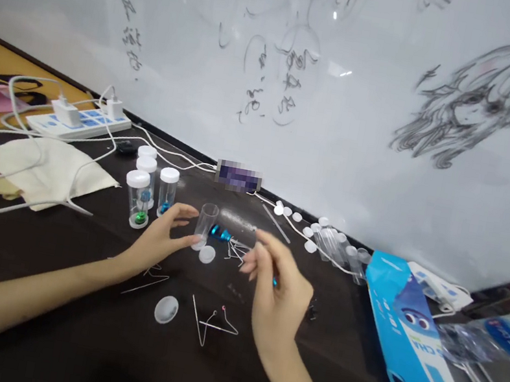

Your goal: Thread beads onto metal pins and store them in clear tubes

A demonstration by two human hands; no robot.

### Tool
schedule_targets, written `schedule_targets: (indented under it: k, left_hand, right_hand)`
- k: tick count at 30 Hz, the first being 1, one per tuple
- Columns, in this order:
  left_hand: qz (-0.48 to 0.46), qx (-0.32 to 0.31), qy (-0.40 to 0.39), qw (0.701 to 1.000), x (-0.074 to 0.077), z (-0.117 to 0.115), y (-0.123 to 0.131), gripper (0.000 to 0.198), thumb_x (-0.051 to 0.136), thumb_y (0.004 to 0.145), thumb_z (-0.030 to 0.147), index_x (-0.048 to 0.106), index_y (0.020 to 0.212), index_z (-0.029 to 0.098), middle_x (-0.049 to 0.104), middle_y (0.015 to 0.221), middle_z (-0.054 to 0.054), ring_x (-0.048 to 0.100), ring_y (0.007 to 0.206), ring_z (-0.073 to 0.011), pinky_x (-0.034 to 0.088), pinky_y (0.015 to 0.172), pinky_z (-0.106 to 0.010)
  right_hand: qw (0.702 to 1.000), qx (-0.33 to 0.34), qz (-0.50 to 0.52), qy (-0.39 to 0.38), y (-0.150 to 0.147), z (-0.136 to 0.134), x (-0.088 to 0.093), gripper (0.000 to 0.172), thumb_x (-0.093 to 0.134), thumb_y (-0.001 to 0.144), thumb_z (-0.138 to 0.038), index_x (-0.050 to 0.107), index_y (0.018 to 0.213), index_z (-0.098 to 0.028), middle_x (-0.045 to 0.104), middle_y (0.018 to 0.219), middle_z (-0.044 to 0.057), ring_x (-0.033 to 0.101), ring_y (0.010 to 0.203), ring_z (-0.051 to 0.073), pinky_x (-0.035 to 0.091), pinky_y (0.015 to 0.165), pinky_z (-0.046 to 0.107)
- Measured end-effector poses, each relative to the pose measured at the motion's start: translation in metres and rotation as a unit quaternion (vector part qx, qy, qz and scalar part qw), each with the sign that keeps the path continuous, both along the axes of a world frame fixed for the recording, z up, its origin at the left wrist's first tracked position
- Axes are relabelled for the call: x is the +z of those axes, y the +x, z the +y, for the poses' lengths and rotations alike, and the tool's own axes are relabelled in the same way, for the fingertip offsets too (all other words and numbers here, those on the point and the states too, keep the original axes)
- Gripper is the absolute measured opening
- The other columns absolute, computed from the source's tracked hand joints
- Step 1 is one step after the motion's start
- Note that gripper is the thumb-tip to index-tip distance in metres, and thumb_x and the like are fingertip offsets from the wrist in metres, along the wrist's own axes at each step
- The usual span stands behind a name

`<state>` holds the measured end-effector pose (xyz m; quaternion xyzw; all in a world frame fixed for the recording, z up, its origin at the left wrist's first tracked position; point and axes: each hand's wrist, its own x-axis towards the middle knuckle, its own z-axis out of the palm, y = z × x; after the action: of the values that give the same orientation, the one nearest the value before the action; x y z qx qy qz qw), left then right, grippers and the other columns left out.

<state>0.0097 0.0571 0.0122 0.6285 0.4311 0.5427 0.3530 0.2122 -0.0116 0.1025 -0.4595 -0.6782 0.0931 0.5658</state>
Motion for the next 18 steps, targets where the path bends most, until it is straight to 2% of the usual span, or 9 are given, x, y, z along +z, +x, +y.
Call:
schedule_targets:
  k: [2,5,7,11,15,18]
  left_hand:
    - [-0.008,-0.034,-0.004,0.999,0.002,0.010,0.007,0.043,0.075,0.074,0.022,0.054,0.111,0.021,0.063,0.115,-0.008,0.057,0.114,-0.0245,0.042,0.102,-0.045]
    - [-0.023,-0.065,0.015,0.997,0.007,0.016,0.015,0.032,0.072,0.078,0.021,0.058,0.107,0.021,0.069,0.105,-0.006,0.063,0.104,-0.0229,0.046,0.095,-0.042]
    - [-0.018,-0.047,0.034,0.998,0.011,0.013,0.015,0.028,0.069,0.081,0.021,0.062,0.108,0.022,0.070,0.104,-0.005,0.065,0.099,-0.0220,0.049,0.090,-0.039]
    - [0.022,-0.004,0.065,0.998,0.020,-0.003,0.000,0.035,0.067,0.084,0.024,0.062,0.119,0.026,0.069,0.107,-0.004,0.064,0.097,-0.0209,0.048,0.089,-0.038]
    - [0.068,-0.007,0.115,0.991,0.025,-0.017,-0.018,0.037,0.066,0.086,0.024,0.061,0.123,0.031,0.067,0.107,-0.002,0.062,0.099,-0.0196,0.047,0.088,-0.036]
    - [0.084,-0.022,0.135,0.987,0.026,-0.022,-0.024,0.040,0.067,0.085,0.024,0.061,0.123,0.033,0.066,0.106,-0.001,0.061,0.098,-0.0186,0.048,0.086,-0.033]
  right_hand:
    - [1.000,-0.004,0.012,0.019,-0.006,0.009,0.014,0.022,0.053,0.093,-0.014,0.066,0.109,-0.021,0.066,0.070,-0.001,0.061,0.057,0.011,0.051,0.052,0.024]
    - [0.998,-0.021,-0.021,0.057,-0.011,0.020,0.022,0.022,0.052,0.093,-0.013,0.067,0.107,-0.021,0.066,0.073,0.000,0.062,0.059,0.011,0.052,0.055,0.025]
    - [0.994,-0.025,-0.070,0.074,-0.012,0.022,0.019,0.025,0.051,0.093,-0.011,0.067,0.109,-0.022,0.067,0.076,0.000,0.063,0.061,0.011,0.053,0.058,0.025]
    - [0.984,-0.005,-0.156,0.083,-0.011,0.021,0.007,0.033,0.047,0.093,-0.006,0.064,0.115,-0.024,0.068,0.076,-0.002,0.064,0.060,0.010,0.054,0.059,0.024]
    - [0.985,0.013,-0.142,0.098,-0.011,0.018,0.004,0.037,0.047,0.092,-0.003,0.062,0.118,-0.025,0.068,0.077,-0.003,0.064,0.060,0.008,0.054,0.057,0.021]
    - [0.988,0.046,-0.133,0.069,-0.012,0.018,0.007,0.036,0.047,0.093,-0.003,0.061,0.118,-0.025,0.066,0.077,-0.003,0.063,0.060,0.008,0.053,0.056,0.019]
